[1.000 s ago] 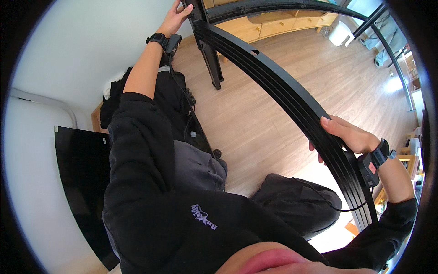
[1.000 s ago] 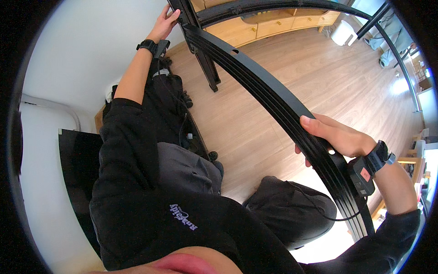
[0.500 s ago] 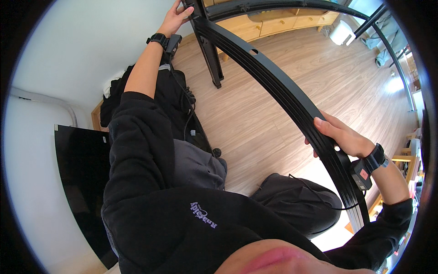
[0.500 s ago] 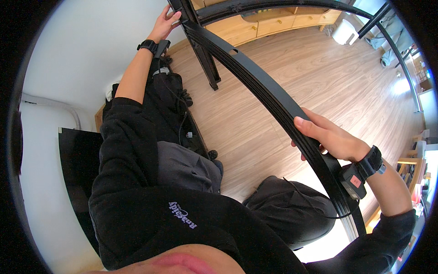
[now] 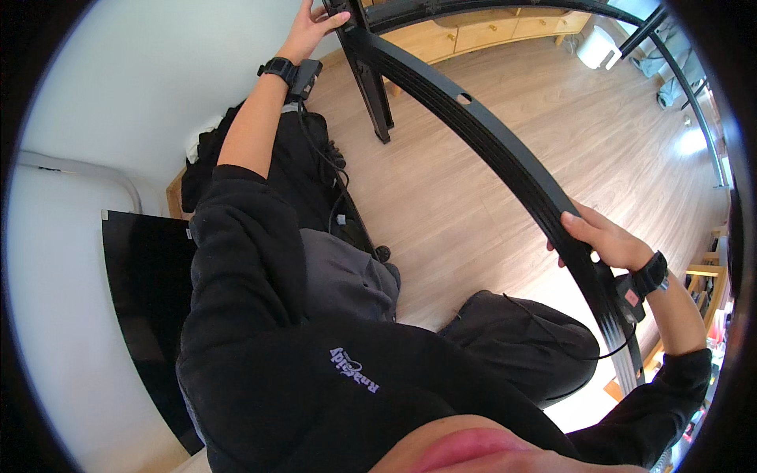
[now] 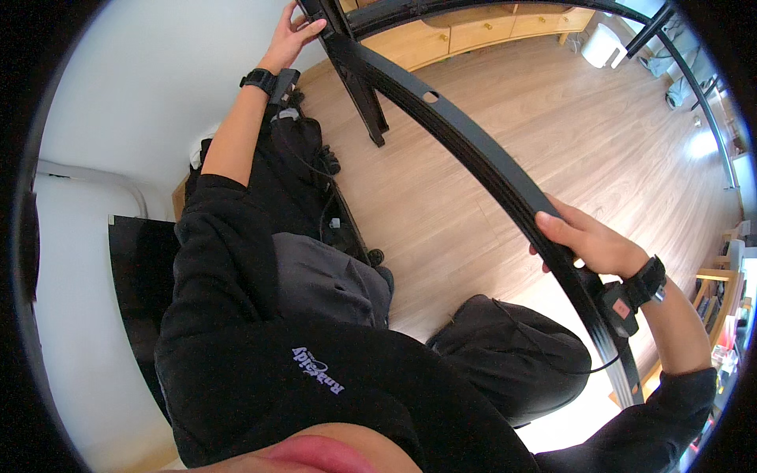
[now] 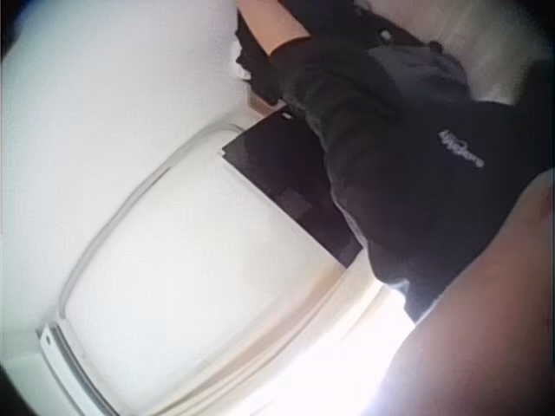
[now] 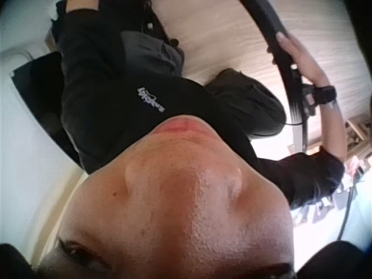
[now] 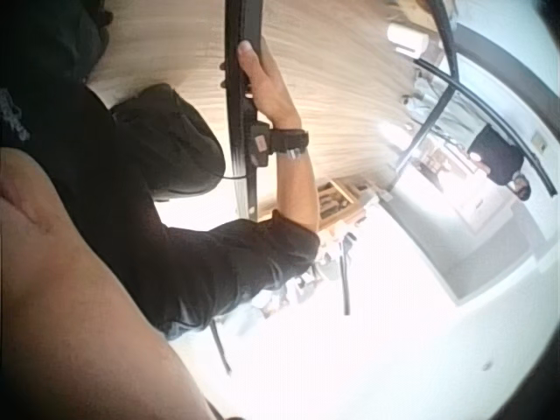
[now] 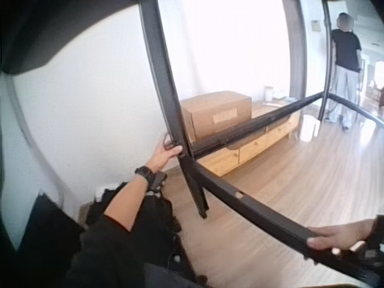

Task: The person assembles a metal frame by connecting long black bars and applying tape to joints. They handle multiple frame pieces, align them, and secure connections with tape while moving around the room.

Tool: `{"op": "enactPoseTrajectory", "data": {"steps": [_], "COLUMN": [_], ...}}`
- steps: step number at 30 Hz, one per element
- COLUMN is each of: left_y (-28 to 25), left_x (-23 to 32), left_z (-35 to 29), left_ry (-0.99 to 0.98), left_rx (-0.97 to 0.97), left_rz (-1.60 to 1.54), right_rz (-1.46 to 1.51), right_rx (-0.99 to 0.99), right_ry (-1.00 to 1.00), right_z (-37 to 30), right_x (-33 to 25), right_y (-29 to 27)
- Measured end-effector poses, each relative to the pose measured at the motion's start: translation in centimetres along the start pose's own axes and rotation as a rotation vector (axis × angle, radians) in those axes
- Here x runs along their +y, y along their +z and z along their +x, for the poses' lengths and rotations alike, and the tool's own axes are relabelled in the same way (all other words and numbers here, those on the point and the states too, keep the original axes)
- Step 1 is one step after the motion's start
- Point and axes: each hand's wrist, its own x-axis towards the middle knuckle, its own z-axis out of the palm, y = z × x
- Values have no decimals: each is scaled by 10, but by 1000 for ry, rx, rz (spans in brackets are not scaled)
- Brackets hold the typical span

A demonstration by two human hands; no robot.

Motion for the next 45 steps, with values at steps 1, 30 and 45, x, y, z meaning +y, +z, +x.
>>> {"op": "enactPoseTrajectory", "data": {"steps": [1,30,45], "left_y": [4,59,54], "left_x": [4,20,19], "left_z": [-6,-12,-5], "left_ry": [1,287,247], "left_rx": [0,-35,-55], "left_rz": [18,139,133], "right_rz": [-8,52,7], "right_rx": [-5,131,169], "right_ry": [-2,-133,-115], "right_z": [1,-6,-4], "right_x": [9,89,84], "right_y": [-4,-18,-10]}}
